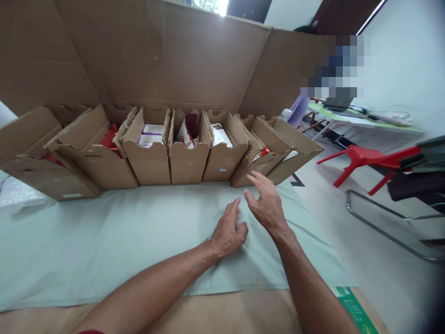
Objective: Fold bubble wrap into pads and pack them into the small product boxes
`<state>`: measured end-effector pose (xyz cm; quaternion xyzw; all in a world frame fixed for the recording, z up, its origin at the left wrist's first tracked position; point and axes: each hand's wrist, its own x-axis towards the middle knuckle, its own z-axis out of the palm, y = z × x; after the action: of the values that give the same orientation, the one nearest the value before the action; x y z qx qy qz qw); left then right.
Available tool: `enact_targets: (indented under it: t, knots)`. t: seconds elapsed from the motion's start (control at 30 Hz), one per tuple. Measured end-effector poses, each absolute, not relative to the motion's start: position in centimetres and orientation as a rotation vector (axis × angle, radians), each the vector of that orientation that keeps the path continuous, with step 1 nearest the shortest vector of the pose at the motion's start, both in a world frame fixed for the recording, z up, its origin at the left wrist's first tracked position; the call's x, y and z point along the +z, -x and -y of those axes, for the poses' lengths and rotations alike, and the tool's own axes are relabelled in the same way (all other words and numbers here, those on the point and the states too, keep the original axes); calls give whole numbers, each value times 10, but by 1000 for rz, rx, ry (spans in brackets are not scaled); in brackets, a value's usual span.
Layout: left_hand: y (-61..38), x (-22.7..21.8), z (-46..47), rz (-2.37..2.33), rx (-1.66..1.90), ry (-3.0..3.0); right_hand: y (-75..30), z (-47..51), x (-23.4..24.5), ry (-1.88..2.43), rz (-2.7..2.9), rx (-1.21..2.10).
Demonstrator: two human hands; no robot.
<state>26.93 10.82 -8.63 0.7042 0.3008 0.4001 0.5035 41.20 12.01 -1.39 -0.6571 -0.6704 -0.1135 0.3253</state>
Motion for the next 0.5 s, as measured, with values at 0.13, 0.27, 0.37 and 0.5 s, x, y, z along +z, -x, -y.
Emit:
enact_targets:
  t: [0.13, 0.27, 0.37, 0.5]
  knots:
    - [-268, -84, -108, -731, 955, -1699, -414, -135, -12, 1876, 1643, -276]
    - [-267, -81, -108, -726, 937, -1703, -412, -132, -14, 1861, 1655, -251]
    - [-267, -83, -108, -704, 955, -1700, -396, -124, 2, 1788, 1640, -178]
    - [-269, -85, -108, -700, 960, -1697, -366, -136, 37, 1692, 1693, -80]
